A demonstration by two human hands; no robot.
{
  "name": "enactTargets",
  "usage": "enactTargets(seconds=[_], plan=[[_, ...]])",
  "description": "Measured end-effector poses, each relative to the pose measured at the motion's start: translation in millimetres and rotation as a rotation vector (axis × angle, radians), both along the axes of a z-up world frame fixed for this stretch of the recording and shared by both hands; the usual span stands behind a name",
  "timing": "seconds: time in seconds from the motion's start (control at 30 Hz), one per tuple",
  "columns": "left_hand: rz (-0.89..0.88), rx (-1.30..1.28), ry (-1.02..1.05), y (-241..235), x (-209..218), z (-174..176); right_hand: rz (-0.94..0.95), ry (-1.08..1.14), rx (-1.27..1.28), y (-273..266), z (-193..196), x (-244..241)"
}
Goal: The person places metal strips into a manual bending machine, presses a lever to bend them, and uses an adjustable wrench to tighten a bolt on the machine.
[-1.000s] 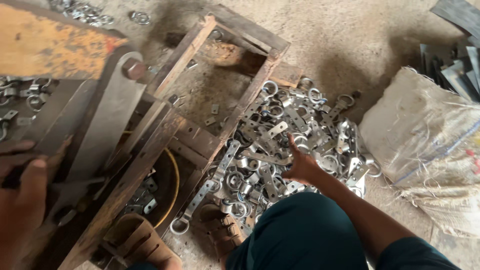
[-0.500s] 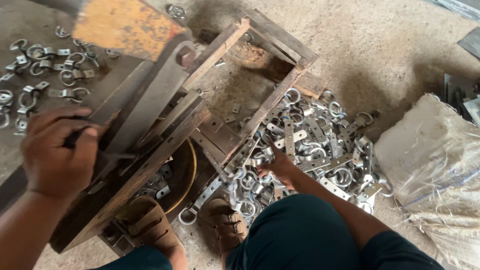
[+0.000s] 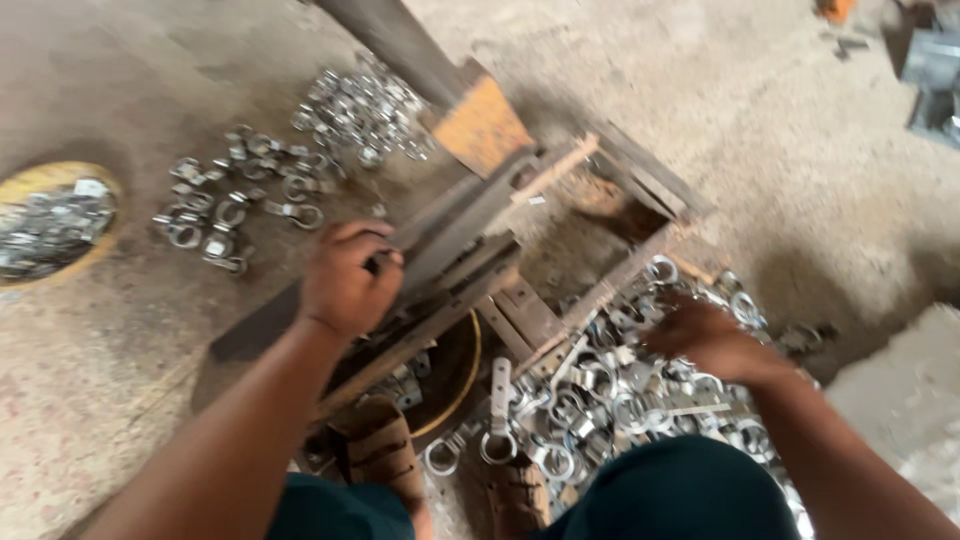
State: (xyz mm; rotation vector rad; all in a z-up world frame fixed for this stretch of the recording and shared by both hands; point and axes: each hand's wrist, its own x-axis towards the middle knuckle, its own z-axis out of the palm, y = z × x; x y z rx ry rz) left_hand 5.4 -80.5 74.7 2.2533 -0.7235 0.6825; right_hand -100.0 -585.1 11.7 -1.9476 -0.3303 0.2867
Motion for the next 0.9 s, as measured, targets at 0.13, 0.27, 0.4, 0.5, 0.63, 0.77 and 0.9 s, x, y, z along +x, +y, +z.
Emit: enactTargets(seconds=[0.13, 0.27, 0.4, 0.5, 0.63, 0.77, 0.9], plan=[[0.033, -0.046, 0.009, -2.2, 0.8, -5.3, -0.516, -0.113, 0.377, -48.3, 38.6, -47.2], [-0.010, -0.014, -0.033, -2.2, 5.6, -8.2, -0.323, -0.064, 0.381, -75.3, 5.2, -56.8], [-0.014, 0.040, 0.045, -2.7, 9.8, -8.2, -0.625, 0.483, 0.469, -34.0, -42.1, -54.1], [-0.015, 0.064, -0.008, -2.1, 8.8, -8.4, -0.711, 0.531, 0.229, 22.7, -18.9, -57.7], [0.006, 0.123, 0.037, 0.3, 7.2, -5.0, -0.682, 0.520, -0.118, 50.9, 4.5, -56.6], [-0.018, 0.144, 0.142, 13.1, -1.8, 3.5, -0.656, 0.381, -0.841, 8.7, -43.9, -33.7], [0.038, 0.102, 0.093, 18.4, -10.3, 18.7, -0.522, 0.373, -1.080, -43.0, -96.1, -22.3]])
